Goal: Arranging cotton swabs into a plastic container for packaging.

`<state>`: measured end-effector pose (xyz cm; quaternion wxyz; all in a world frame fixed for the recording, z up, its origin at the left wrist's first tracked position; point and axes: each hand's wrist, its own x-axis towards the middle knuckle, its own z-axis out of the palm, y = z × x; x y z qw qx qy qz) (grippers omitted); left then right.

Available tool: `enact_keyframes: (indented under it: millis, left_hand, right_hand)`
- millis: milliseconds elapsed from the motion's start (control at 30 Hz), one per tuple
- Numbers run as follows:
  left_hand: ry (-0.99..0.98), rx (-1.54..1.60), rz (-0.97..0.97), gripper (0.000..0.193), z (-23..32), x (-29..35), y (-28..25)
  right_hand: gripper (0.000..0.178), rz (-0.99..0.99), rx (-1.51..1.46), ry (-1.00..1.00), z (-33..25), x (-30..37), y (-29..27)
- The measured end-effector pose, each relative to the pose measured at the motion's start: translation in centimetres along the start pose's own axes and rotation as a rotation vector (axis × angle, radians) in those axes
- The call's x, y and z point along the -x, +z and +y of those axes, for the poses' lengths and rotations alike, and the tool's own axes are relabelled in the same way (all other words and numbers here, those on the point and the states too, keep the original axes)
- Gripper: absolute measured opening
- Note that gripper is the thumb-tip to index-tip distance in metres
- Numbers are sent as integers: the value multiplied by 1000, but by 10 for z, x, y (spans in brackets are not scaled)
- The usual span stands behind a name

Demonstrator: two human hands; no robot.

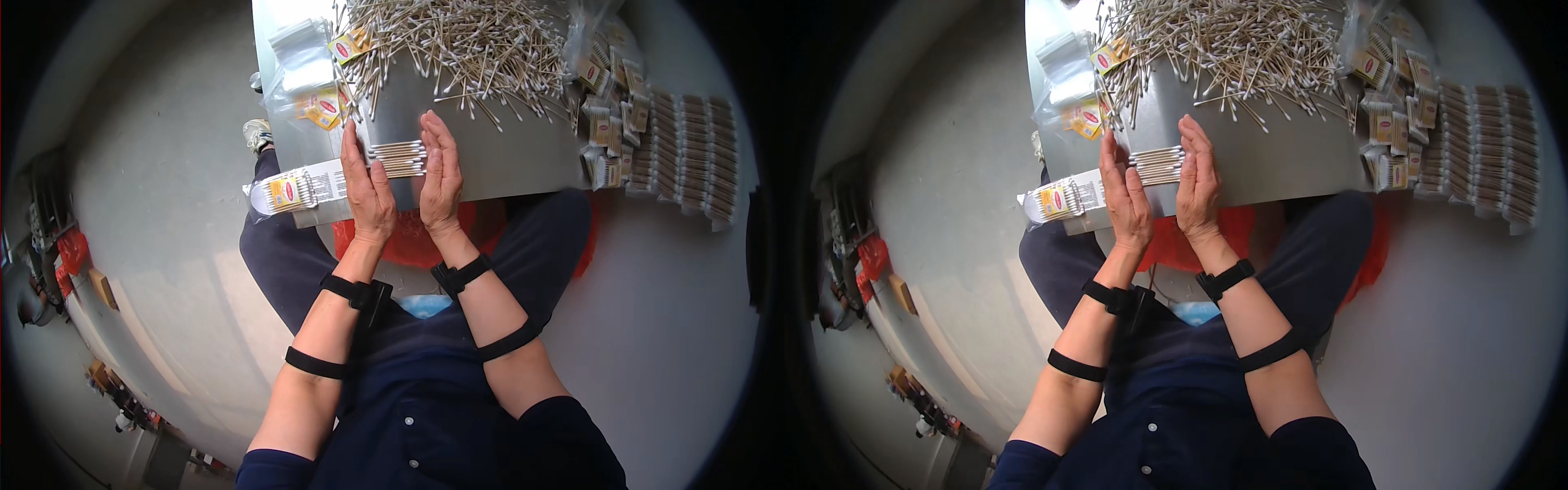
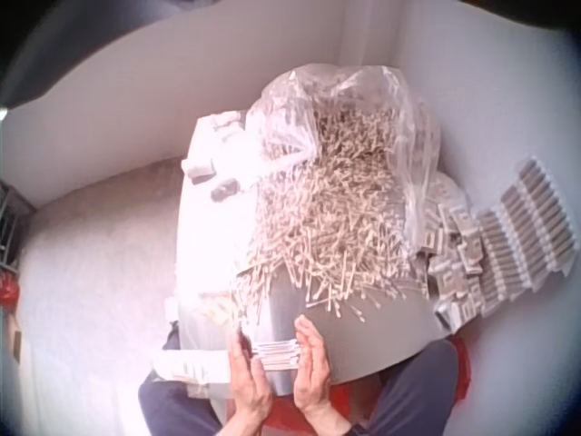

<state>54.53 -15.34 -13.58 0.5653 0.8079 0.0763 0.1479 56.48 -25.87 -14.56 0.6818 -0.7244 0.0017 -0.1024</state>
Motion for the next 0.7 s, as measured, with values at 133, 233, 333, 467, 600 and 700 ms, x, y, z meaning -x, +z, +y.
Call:
enact_keyframes:
  millis: [133,233,333,467,600,700]
  left_hand:
    - [-20,3,17,54,-4,1,-1]
    - [15,64,50,53,-10,-5,-5]
    - [10,83,1,51,-5,-3,4]
    - [12,52,-29,51,-3,-2,4]
    - [4,112,23,52,-10,-6,1]
    - [26,80,-12,51,-7,-6,3]
  right_hand:
    - [36,37,42,-8,-2,0,-2]
    - [36,30,4,-4,1,-3,-1]
    - [35,-14,6,-40,5,-1,5]
    - [35,-30,53,-33,5,0,5]
    - [35,14,-25,1,3,-3,10]
    - [35,-48,-1,1,5,-1,14]
